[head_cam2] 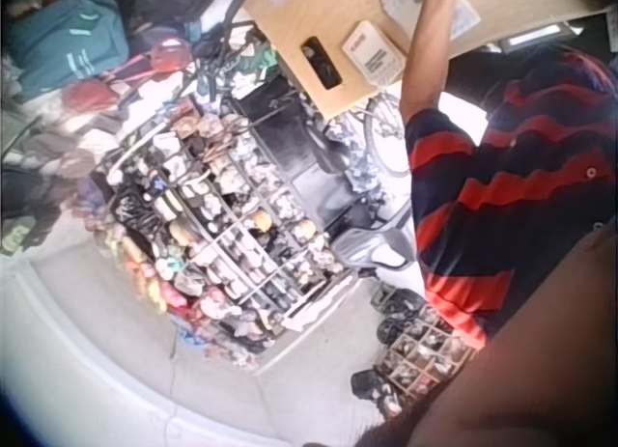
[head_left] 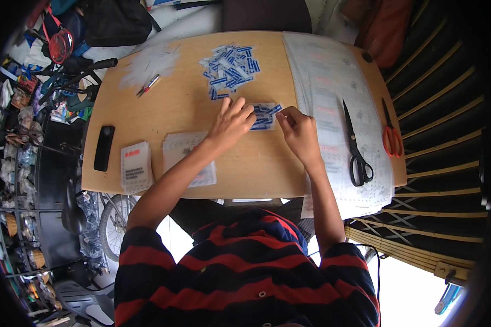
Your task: The person sorts and organizes small blue and white stickers by hand on a wooden table. They pick up individual stickers from a pile and place them into small plastic pouches.
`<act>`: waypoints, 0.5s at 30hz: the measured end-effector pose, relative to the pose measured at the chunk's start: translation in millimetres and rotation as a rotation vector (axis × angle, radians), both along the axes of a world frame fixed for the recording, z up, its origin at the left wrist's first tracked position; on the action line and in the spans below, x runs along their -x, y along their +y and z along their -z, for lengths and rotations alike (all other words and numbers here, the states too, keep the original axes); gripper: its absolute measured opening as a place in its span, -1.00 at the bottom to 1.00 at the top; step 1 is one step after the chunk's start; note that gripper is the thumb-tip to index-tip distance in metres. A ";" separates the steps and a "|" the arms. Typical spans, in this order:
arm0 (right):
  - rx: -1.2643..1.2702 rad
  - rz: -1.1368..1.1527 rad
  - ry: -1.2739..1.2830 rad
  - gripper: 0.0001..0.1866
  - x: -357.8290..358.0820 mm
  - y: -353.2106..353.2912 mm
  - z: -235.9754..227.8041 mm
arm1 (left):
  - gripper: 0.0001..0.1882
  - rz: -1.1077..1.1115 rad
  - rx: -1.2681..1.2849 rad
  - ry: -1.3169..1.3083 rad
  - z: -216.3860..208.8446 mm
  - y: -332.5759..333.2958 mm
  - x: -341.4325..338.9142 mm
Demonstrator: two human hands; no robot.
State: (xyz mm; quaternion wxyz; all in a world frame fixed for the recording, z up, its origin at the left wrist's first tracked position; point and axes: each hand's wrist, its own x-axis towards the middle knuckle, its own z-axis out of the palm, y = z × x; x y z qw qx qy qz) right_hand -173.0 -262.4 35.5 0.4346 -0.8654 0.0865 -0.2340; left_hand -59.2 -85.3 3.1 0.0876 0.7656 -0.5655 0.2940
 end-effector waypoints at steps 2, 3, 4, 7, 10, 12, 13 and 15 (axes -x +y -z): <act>0.004 -0.001 0.001 -0.84 0.8 -0.3 1.5 | -0.88 0.029 -0.032 0.083 4.2 -0.3 -0.2; 0.003 0.000 0.002 -0.84 1.1 -0.7 3.0 | -0.86 0.019 -0.012 0.114 2.5 -1.1 0.9; -0.004 -0.001 0.005 -0.84 1.3 -1.2 2.9 | -0.83 0.008 0.007 0.146 -0.4 -2.1 2.4; 0.000 -0.012 0.014 -0.84 0.2 -2.1 -1.3 | -0.80 -0.043 0.118 0.231 -2.2 0.3 -3.9; 0.047 -0.038 0.022 -0.84 -8.6 -4.4 -6.2 | -0.78 -0.202 0.171 0.320 -4.7 8.4 -33.6; 0.067 -0.069 0.033 -0.82 -23.0 -5.8 -9.5 | -0.74 -0.254 0.152 0.382 -1.5 16.1 -67.7; 0.118 -0.107 0.005 -0.81 -37.1 -7.1 -9.8 | -0.70 -0.241 0.131 0.407 5.0 21.8 -89.8; 0.218 -0.170 -0.054 -0.78 -78.3 -12.6 -0.1 | -0.62 -0.190 0.098 0.447 19.4 19.7 -120.8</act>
